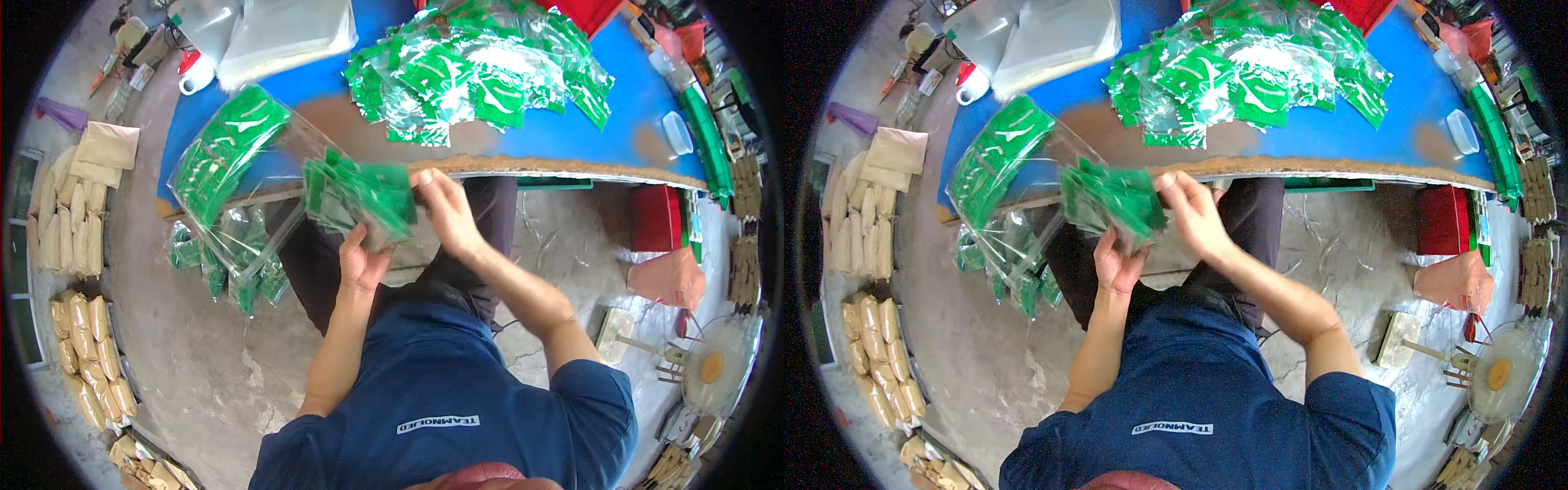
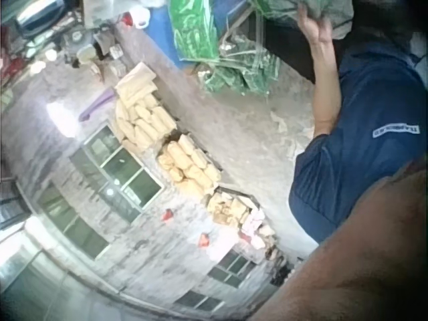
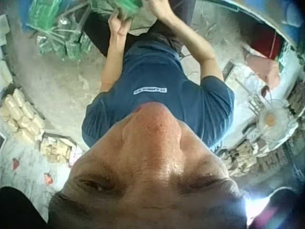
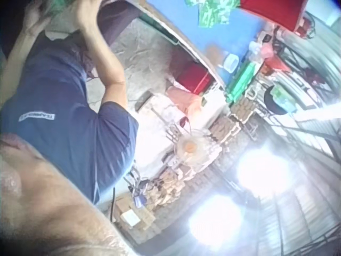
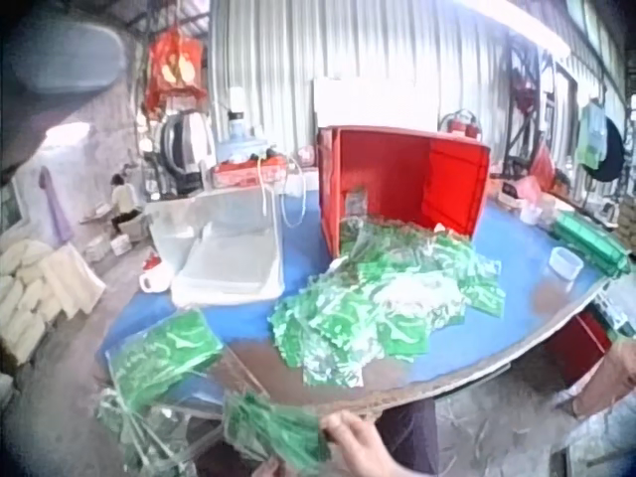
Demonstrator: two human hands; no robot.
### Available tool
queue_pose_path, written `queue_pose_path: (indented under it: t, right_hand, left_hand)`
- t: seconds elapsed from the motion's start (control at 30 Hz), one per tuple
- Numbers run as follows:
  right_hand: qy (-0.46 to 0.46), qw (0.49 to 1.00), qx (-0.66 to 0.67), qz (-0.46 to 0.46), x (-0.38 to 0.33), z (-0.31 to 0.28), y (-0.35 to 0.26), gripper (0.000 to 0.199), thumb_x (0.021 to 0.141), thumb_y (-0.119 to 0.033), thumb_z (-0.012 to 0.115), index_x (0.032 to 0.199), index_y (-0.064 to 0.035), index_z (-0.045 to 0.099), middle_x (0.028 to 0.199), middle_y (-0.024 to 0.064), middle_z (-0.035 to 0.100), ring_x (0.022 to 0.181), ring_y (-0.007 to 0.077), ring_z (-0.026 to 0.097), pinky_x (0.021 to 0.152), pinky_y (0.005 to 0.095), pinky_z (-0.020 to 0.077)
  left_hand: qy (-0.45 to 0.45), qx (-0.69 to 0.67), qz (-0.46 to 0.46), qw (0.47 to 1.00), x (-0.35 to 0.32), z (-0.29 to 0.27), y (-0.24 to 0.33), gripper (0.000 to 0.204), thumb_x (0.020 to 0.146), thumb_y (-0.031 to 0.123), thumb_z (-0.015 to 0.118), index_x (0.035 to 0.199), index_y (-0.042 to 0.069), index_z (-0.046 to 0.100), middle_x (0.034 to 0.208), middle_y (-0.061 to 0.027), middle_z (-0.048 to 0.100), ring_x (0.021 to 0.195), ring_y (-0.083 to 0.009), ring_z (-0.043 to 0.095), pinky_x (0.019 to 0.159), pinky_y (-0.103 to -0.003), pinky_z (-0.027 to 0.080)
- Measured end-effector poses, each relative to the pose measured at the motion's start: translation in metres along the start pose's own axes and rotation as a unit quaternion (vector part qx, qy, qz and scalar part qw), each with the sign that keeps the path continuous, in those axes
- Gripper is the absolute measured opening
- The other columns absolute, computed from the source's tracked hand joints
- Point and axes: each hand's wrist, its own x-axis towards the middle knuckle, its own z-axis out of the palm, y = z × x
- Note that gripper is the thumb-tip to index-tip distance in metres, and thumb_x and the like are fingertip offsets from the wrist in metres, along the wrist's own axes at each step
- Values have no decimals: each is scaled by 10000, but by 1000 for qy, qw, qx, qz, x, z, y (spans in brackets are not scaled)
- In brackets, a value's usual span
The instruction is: The person is counting and stacking green plastic bags and then placing the stacks into larger clear plastic outer bags.
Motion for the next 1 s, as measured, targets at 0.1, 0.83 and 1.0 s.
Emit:
queue_pose_path:
  t: [0.1, 0.83, 1.0]
  right_hand:
    - [-2, 921, -311, -234, 70, -48, -31, 509, 990, -418, 578, 1302, -16, 550, 1240, 164, 626, 1156, 251, 582, 1001, 403, 444]
    - [-161, 962, -220, -15, 22, -35, -51, 379, 951, -196, 657, 1279, -17, 592, 789, 58, 681, 633, 81, 590, 490, 279, 481]
    - [-169, 926, -328, 78, 47, -40, -80, 496, 963, -415, 585, 1239, -4, 615, 969, 168, 686, 852, 227, 676, 708, 387, 568]
  left_hand:
    - [128, 37, 59, 989, 4, -11, 4, 406, 946, 210, 629, 1324, 78, 563, 1331, -73, 610, 1233, -244, 570, 1035, -446, 463]
    - [83, 139, 1, 987, -1, 6, 9, 737, 788, 6, 730, 1445, 39, 399, 1353, -95, 560, 1246, -283, 553, 1069, -453, 446]
    - [75, 154, 13, 985, -10, 9, 13, 698, 798, 34, 729, 1426, 21, 425, 1345, -106, 573, 1237, -298, 560, 1063, -461, 451]
